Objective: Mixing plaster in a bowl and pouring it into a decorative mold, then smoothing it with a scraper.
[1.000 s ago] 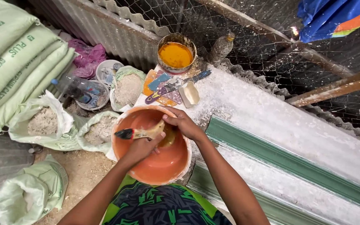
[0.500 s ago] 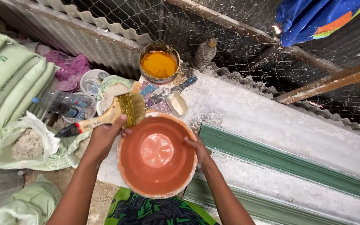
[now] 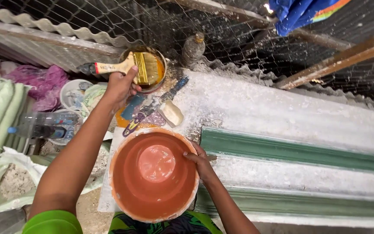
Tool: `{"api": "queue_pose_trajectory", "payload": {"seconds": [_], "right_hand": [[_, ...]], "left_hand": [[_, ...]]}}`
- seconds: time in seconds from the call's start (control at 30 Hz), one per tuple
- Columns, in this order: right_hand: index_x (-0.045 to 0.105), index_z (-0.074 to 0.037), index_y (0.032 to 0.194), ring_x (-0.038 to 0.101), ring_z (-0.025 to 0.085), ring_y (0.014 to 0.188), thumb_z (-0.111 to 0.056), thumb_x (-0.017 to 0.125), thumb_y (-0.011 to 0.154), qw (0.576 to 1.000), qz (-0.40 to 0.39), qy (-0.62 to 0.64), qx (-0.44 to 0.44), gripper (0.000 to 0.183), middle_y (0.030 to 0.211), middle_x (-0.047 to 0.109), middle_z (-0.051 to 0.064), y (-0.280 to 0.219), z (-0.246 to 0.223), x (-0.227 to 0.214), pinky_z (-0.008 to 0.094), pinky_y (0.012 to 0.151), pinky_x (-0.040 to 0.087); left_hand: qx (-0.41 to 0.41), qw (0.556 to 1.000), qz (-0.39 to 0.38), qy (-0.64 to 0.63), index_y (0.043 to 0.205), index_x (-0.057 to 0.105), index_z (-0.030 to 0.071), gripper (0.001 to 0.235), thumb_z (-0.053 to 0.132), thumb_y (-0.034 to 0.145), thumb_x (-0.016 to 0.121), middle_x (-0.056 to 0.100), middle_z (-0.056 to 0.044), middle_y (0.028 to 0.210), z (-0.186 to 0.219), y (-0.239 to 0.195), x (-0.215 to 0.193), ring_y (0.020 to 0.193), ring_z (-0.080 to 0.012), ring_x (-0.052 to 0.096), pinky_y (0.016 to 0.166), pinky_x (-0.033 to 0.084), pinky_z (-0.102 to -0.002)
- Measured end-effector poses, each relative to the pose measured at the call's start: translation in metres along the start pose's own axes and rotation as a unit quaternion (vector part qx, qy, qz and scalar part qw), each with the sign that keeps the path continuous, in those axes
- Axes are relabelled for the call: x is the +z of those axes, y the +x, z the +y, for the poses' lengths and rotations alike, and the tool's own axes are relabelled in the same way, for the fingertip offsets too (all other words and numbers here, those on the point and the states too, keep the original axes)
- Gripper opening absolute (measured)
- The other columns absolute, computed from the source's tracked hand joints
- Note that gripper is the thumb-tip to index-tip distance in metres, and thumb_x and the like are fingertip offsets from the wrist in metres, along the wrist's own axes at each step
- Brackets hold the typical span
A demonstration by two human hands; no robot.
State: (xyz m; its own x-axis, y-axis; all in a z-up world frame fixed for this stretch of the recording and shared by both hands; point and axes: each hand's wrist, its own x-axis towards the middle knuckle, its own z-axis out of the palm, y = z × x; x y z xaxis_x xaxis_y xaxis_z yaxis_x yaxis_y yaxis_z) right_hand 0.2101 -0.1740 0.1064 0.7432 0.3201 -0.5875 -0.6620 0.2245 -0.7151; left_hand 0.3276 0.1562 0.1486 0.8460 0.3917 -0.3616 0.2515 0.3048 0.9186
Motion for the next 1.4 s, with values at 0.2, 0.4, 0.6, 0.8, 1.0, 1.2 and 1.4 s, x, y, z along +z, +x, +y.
{"api": "queue_pose_trajectory", "payload": {"seconds": [0.2, 0.4, 0.6, 0.8, 1.0, 1.2, 1.4], "right_hand": [[0.069, -0.009, 0.133, 0.074, 0.031, 0.098, 0.000, 0.071, 0.075, 1.000, 0.021, 0.003, -0.013, 0.059, 0.116, 0.075, 0.018, 0.000, 0.018, -0.014, 0.045, 0.083, 0.062], [0.069, -0.010, 0.133, 0.073, 0.029, 0.101, 0.001, 0.071, 0.074, 0.999, 0.034, -0.008, -0.015, 0.061, 0.118, 0.075, 0.016, -0.002, 0.019, -0.015, 0.044, 0.085, 0.062], [0.072, -0.009, 0.129, 0.072, 0.025, 0.094, 0.005, 0.070, 0.070, 0.999, 0.017, -0.037, -0.014, 0.062, 0.111, 0.077, 0.015, 0.001, -0.005, 0.005, 0.043, 0.085, 0.061], [0.076, -0.007, 0.119, 0.074, 0.029, 0.082, 0.012, 0.074, 0.060, 0.994, 0.074, -0.065, -0.048, 0.063, 0.098, 0.078, 0.020, 0.016, -0.031, -0.050, 0.050, 0.081, 0.062], [0.070, -0.013, 0.126, 0.074, 0.032, 0.093, 0.001, 0.068, 0.064, 0.955, 0.192, -0.043, -0.223, 0.064, 0.110, 0.072, 0.018, 0.001, -0.167, -0.120, 0.054, 0.087, 0.058], [0.064, -0.021, 0.138, 0.072, 0.039, 0.110, 0.001, 0.064, 0.076, 0.920, 0.154, 0.086, -0.349, 0.066, 0.132, 0.069, 0.015, 0.075, -0.201, -0.109, 0.055, 0.103, 0.055], [0.051, -0.029, 0.146, 0.075, 0.039, 0.115, 0.010, 0.062, 0.076, 0.868, 0.234, 0.214, -0.381, 0.081, 0.138, 0.066, 0.013, 0.171, -0.164, -0.124, 0.056, 0.101, 0.061]], "left_hand": [[-0.061, 0.997, -0.036, 0.028, 0.135, 0.036, -0.016, 0.069, 0.040, 0.106, 0.065, 0.051, -0.012, 0.101, -0.007, 0.035, 0.008, 0.064, -0.0117, 0.072, 0.049, 0.062, -0.020], [0.000, 0.992, 0.023, 0.124, 0.128, 0.049, -0.009, 0.062, 0.045, 0.105, 0.069, 0.062, -0.006, 0.087, -0.027, 0.072, -0.003, 0.057, -0.0094, 0.069, 0.044, 0.057, -0.021], [0.114, 0.940, 0.079, 0.312, 0.105, 0.075, 0.004, 0.041, 0.043, 0.090, 0.074, 0.071, -0.011, 0.073, -0.054, 0.125, -0.030, 0.071, -0.0234, 0.073, 0.062, 0.057, -0.045], [0.135, 0.896, 0.082, 0.416, 0.113, 0.074, -0.002, 0.043, 0.034, 0.090, 0.074, 0.076, -0.021, 0.103, -0.036, 0.092, -0.020, 0.099, -0.0396, 0.072, 0.083, 0.059, -0.053], [0.144, 0.900, 0.064, 0.406, 0.112, 0.074, -0.005, 0.045, 0.036, 0.092, 0.074, 0.074, -0.026, 0.101, -0.066, 0.111, -0.035, 0.100, -0.0455, 0.070, 0.084, 0.057, -0.056], [0.134, 0.877, 0.040, 0.461, 0.108, 0.076, -0.004, 0.043, 0.037, 0.097, 0.069, 0.075, -0.026, 0.099, -0.039, 0.093, -0.023, 0.099, -0.0439, 0.072, 0.082, 0.059, -0.054], [0.118, 0.840, 0.051, 0.527, 0.108, 0.078, 0.002, 0.037, 0.036, 0.095, 0.072, 0.076, -0.022, 0.094, -0.025, 0.097, 0.001, 0.094, -0.0411, 0.074, 0.082, 0.060, -0.052]]}}
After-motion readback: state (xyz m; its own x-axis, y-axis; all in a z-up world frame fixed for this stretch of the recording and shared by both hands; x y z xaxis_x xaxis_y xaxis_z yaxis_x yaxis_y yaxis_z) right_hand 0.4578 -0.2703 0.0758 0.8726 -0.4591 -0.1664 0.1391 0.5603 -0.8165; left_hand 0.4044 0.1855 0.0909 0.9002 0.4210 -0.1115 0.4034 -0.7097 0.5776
